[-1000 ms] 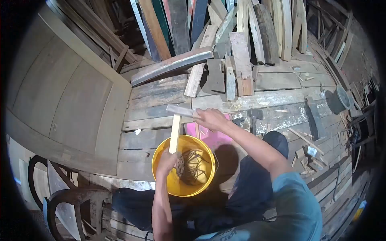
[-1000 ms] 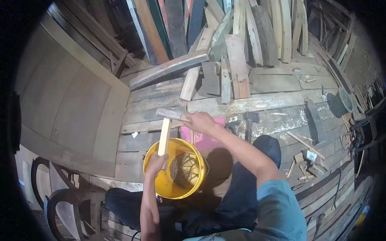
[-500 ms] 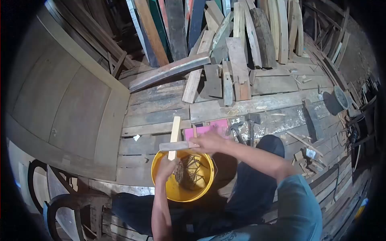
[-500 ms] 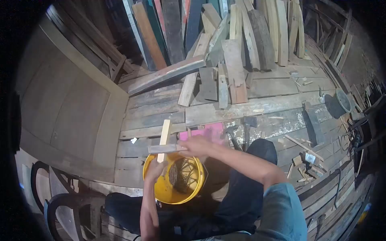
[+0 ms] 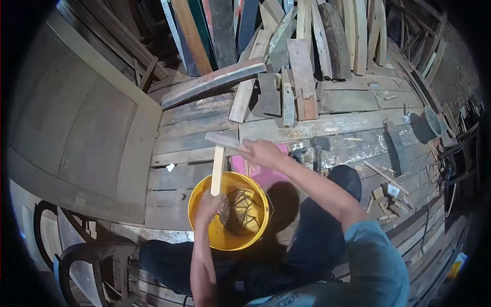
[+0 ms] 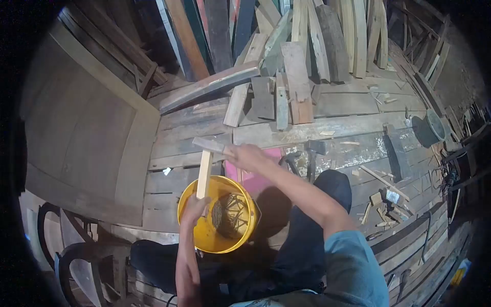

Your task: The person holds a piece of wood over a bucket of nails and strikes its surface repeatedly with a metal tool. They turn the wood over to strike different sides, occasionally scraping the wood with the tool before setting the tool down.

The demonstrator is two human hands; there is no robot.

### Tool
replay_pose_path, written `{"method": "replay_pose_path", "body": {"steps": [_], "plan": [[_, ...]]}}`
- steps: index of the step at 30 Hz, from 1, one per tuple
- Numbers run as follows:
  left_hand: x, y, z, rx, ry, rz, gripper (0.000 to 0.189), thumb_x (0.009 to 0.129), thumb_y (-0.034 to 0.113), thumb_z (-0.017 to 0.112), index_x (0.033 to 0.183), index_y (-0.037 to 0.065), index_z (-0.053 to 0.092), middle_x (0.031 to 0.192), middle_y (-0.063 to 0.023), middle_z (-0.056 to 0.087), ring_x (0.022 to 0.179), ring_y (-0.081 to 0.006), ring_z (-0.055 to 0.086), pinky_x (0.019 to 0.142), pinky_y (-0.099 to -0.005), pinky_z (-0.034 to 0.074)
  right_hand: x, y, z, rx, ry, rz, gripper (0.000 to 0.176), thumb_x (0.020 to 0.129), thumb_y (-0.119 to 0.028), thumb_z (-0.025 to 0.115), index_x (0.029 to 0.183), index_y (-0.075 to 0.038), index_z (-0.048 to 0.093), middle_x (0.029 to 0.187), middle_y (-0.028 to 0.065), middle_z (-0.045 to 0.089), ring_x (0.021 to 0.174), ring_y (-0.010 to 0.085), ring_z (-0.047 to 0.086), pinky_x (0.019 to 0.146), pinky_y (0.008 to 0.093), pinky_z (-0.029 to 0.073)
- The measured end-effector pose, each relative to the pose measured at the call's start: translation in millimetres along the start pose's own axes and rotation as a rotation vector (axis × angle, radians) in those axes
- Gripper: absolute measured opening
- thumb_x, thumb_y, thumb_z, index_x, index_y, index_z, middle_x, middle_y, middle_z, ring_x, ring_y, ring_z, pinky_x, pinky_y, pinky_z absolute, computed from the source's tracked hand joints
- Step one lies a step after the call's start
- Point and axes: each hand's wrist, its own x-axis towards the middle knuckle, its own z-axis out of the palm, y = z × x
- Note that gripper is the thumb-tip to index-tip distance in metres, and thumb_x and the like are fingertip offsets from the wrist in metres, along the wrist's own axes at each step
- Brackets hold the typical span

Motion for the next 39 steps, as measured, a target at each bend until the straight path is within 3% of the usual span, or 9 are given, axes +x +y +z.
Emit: {"method": "replay_pose_path", "body": {"steps": [5, 7, 10, 15, 19, 24, 28, 33, 39], "plan": [[6, -1, 3, 0.024, 0.061, 0.059, 0.021, 0.08, 0.015, 0.063, 0.091, -0.001, 0.058, 0.061, -0.0026, 0.056, 0.048, -0.0106, 0.051, 0.043, -0.0281, 0.04, -16, -16, 9, -0.158, -0.126, -0.168, 0.046, 0.09, -0.051, 0.056, 0.118, -0.014, 0.059, 0.087, 0.0175, 0.068, 0.084, 0.0389, 0.066, 0.075, 0.0502, 0.052], [-1, 2, -3, 0.015, 0.022, 0.043, 0.021, 0.079, 0.015, 0.063, 0.09, -0.002, 0.057, 0.062, -0.0033, 0.056, 0.049, -0.0107, 0.052, 0.044, -0.028, 0.04, 29, 28, 27, 0.047, 0.215, -0.12, 0.043, 0.091, -0.049, 0.057, 0.109, -0.009, 0.057, 0.076, 0.0196, 0.066, 0.071, 0.0414, 0.065, 0.069, 0.0537, 0.05], [-1, 5, -3, 0.064, 0.028, 0.034, 0.021, 0.078, 0.014, 0.062, 0.091, -0.003, 0.057, 0.062, -0.0037, 0.057, 0.049, -0.0111, 0.052, 0.044, -0.0287, 0.041, 26, 23, 19, 0.129, 0.191, 0.039, 0.044, 0.092, -0.048, 0.056, 0.111, -0.009, 0.057, 0.078, 0.0206, 0.066, 0.076, 0.0412, 0.065, 0.07, 0.0524, 0.05], [0, 2, 1, 0.064, 0.048, 0.217, 0.024, 0.079, 0.012, 0.062, 0.097, -0.001, 0.055, 0.064, -0.0034, 0.056, 0.05, -0.011, 0.052, 0.045, -0.0287, 0.042, -13, -9, 13, -0.156, -0.038, -0.275, 0.044, 0.09, -0.052, 0.056, 0.103, -0.011, 0.061, 0.077, 0.018, 0.067, 0.075, 0.0388, 0.067, 0.068, 0.052, 0.053], [-3, 14, -4, 0.02, -0.011, -0.024, 0.025, 0.081, 0.01, 0.062, 0.102, -0.001, 0.054, 0.064, -0.0029, 0.056, 0.049, -0.0115, 0.052, 0.044, -0.0286, 0.042, 25, 10, -2, 0.065, 0.151, 0.054, 0.043, 0.089, -0.05, 0.058, 0.106, -0.01, 0.06, 0.079, 0.0198, 0.068, 0.075, 0.0388, 0.067, 0.07, 0.0512, 0.053], [-1, 21, -1, 0.085, 0.01, 0.08, 0.029, 0.079, 0.012, 0.063, 0.102, -0.002, 0.053, 0.064, -0.0028, 0.056, 0.05, -0.0113, 0.052, 0.045, -0.0283, 0.042, -10, -11, 19, -0.096, -0.002, -0.217, 0.036, 0.093, -0.043, 0.054, 0.109, -0.011, 0.06, 0.082, 0.0235, 0.067, 0.079, 0.039, 0.067, 0.077, 0.0511, 0.052], [1, 10, -5, 0.022, -0.007, -0.04, 0.03, 0.077, 0.013, 0.064, 0.102, -0.001, 0.054, 0.065, -0.003, 0.058, 0.051, -0.0122, 0.054, 0.047, -0.0298, 0.043, 12, 10, 18, 0.065, 0.103, -0.057, 0.037, 0.092, -0.045, 0.054, 0.109, -0.012, 0.061, 0.083, 0.0223, 0.067, 0.081, 0.0392, 0.067, 0.075, 0.051, 0.052], [9, -8, 0, 0.124, 0.027, 0.275, 0.042, 0.082, 0.015, 0.064, 0.118, -0.005, 0.056, 0.075, -0.0065, 0.062, 0.063, -0.0147, 0.059, 0.057, -0.0308, 0.048, -15, -15, 30, -0.156, -0.056, -0.183, 0.046, 0.09, -0.054, 0.053, 0.108, -0.012, 0.063, 0.082, 0.0191, 0.069, 0.082, 0.0397, 0.067, 0.075, 0.0496, 0.053], [5, -6, -5, 0.108, 0.011, 0.016, 0.029, 0.077, 0.016, 0.063, 0.098, -0.003, 0.057, 0.067, -0.0042, 0.058, 0.053, -0.0128, 0.055, 0.049, -0.0298, 0.043, -13, -20, 18, 0.032, 0.073, -0.077, 0.041, 0.092, -0.049, 0.054, 0.106, -0.013, 0.064, 0.087, 0.0203, 0.068, 0.084, 0.0378, 0.067, 0.075, 0.0491, 0.053]]}}
